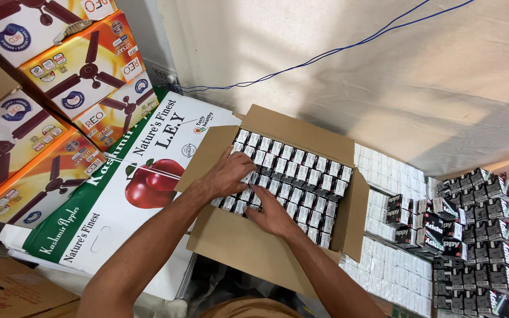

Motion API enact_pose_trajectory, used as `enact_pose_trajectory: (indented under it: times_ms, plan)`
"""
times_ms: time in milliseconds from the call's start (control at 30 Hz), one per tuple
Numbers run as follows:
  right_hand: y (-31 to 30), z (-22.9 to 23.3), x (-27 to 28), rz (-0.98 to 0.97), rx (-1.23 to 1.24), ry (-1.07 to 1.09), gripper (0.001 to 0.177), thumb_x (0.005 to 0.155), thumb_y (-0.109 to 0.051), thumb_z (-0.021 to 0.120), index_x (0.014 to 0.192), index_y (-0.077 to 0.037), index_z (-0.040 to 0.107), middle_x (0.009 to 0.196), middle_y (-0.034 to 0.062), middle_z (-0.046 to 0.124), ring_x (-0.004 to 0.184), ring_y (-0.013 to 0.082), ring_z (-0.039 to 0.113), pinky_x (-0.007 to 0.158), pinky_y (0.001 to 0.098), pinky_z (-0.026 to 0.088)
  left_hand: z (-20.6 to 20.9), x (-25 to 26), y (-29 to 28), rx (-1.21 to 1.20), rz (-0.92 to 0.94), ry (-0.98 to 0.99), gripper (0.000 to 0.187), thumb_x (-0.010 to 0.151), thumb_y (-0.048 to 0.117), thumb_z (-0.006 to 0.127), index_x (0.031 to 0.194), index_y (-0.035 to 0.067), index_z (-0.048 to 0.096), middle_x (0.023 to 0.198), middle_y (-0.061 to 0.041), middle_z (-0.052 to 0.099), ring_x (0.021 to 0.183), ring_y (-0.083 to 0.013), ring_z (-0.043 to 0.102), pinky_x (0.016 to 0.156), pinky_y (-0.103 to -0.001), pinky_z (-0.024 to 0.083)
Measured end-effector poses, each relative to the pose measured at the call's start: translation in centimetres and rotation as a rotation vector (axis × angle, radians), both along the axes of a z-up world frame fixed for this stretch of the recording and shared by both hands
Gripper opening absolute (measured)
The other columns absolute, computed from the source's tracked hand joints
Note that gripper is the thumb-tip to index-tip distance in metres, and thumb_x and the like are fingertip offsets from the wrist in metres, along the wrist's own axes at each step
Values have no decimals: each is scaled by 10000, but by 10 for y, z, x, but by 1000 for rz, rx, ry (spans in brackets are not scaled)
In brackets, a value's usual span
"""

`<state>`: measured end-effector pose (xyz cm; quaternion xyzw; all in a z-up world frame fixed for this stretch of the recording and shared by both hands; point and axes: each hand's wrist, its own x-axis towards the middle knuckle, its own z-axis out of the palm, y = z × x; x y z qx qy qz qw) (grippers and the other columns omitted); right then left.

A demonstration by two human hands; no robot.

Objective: The person packs small rectangular boxes into a larger cardboard box. They pick up the small boxes from a stack on the right and place them into the larger box, arranging them in neat rows.

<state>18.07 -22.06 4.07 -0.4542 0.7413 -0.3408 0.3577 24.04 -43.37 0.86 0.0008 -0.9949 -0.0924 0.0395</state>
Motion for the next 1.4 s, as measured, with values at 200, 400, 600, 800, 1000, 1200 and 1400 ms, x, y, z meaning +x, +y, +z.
enact_pose_trajectory:
  times_ms: [200,400,600,800,1000,1200,1400]
  plan:
    - [-25,-5,13,15,-13,22,824,920,-333,615,1610,-38,276,1581,328,316,1431,568,347,1124,692,372,-16,0,-24,-42,28,96,494,753,358,762,1207,210,637,1214,-18,507,1316,-258,428,1129,-686,266]
    - [-18,-4,14,4,58,62,791,936,-353,572,1608,-62,275,1621,246,309,1489,440,341,1205,570,345,-24,0,-14,-29,93,43,501,865,276,730,1343,202,600,1447,-64,508,1403,-281,453,1157,-630,287]
    - [-17,41,32,142,2,78,714,994,-301,438,1599,23,243,1665,289,200,1509,490,247,1199,605,312,-19,3,-12,-22,99,27,527,881,264,697,1388,191,572,1489,-67,520,1426,-284,459,1171,-578,317]
    - [-18,35,25,141,-16,82,731,976,-370,480,1573,21,323,1622,258,330,1461,460,370,1155,576,389,2,10,-4,15,123,-8,554,880,296,693,1406,179,563,1508,-78,513,1444,-287,448,1194,-572,292]
    - [-10,-27,17,43,-75,138,390,989,-274,527,1335,-152,660,1209,134,713,1120,370,687,879,486,571,37,10,12,156,150,-35,673,882,466,670,1478,207,494,1489,-120,529,1432,-307,473,1191,-557,321]
    - [38,-14,23,191,-108,450,312,1042,-286,441,1177,-125,671,993,162,719,952,379,710,744,494,591,52,-18,57,448,54,123,508,964,363,624,1405,114,585,1413,-178,590,1364,-381,527,1139,-547,382]
    - [113,31,4,188,-172,477,329,1020,-122,422,1254,-26,633,1083,247,714,1015,433,688,800,527,581,87,-57,134,687,-74,38,451,1036,271,560,1406,12,545,1431,-254,534,1387,-472,462,1130,-614,403]
